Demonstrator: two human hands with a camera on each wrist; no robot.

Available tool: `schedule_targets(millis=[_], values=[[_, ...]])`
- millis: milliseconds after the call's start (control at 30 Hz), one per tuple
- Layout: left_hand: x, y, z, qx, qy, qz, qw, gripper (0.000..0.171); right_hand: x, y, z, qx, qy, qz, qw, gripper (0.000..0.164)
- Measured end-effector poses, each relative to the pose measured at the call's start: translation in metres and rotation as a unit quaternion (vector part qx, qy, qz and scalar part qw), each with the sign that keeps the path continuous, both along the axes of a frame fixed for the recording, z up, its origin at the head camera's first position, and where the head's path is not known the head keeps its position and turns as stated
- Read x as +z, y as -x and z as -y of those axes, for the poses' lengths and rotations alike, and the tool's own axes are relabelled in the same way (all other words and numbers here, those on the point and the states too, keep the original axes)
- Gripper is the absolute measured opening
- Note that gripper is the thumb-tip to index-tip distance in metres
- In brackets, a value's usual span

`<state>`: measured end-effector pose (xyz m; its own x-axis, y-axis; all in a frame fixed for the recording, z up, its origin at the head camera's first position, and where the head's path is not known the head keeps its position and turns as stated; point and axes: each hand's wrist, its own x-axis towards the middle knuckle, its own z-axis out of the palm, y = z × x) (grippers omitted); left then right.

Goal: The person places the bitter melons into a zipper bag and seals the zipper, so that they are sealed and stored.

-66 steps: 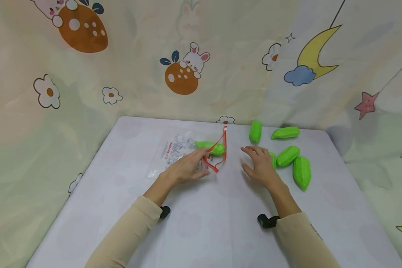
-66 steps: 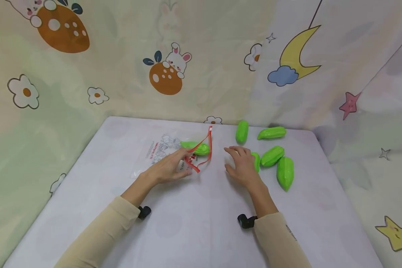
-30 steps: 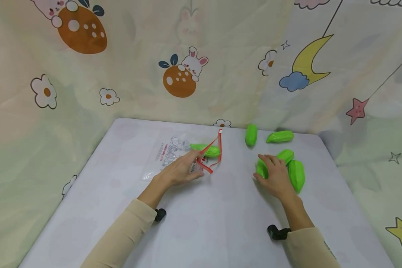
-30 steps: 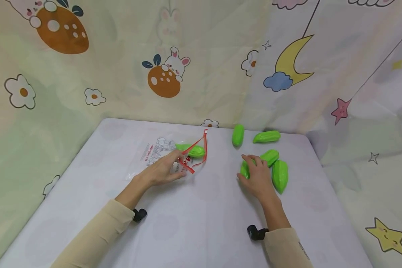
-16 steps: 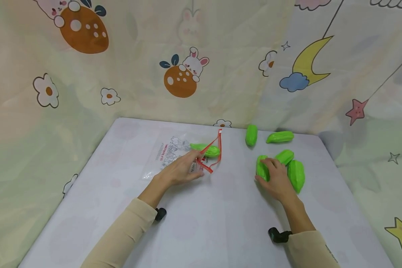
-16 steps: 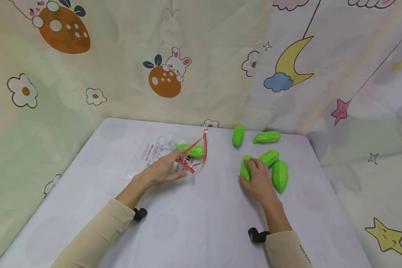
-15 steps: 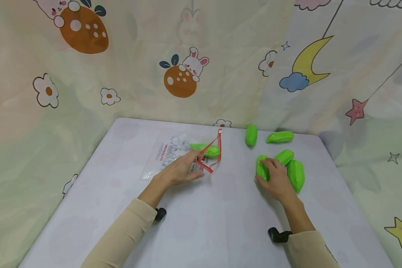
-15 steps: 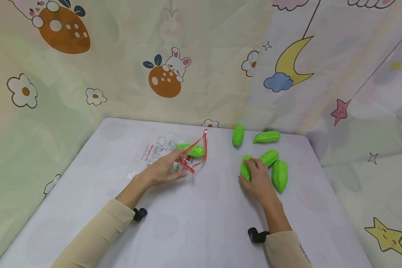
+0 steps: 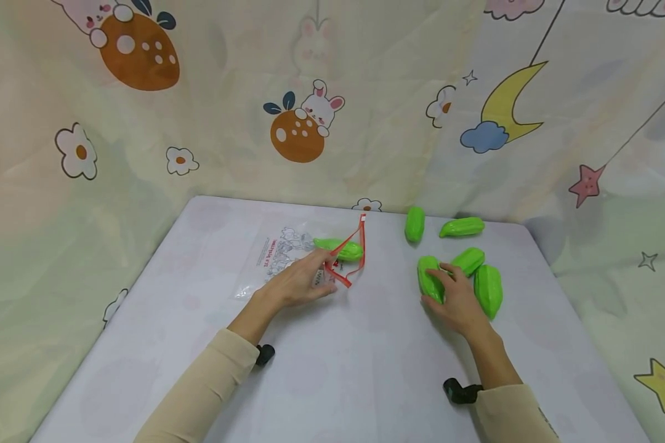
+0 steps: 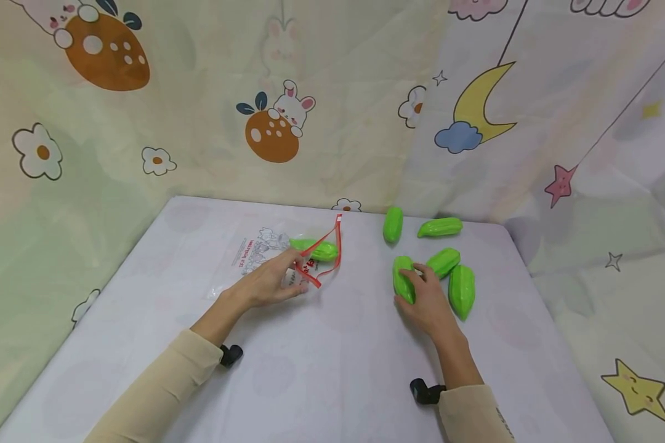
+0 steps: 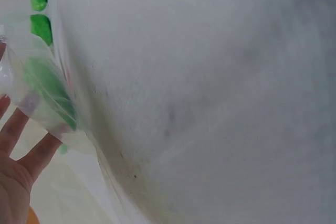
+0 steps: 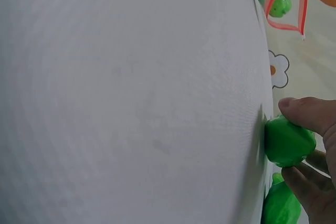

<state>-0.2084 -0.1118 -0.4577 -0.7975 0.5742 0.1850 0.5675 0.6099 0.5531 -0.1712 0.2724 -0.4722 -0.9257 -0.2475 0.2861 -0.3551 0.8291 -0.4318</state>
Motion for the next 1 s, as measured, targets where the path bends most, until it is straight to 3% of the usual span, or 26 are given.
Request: schedule_targets(millis=[500, 1000], values=[[-0.0023, 0.0015, 0.0013, 0.000, 0.001, 0.000, 1.0000, 0.059, 0.0026, -0.0029, -0.0024, 0.015, -0.013, 0.043, 0.999, 0.065], [-0.0024, 0.0007, 0.0003, -0.006, -0.002, -0.004, 1.0000, 0.058, -0.0023, 0.0014, 0.0024, 0.037, 0.007, 0.018, 0.999, 0.062]])
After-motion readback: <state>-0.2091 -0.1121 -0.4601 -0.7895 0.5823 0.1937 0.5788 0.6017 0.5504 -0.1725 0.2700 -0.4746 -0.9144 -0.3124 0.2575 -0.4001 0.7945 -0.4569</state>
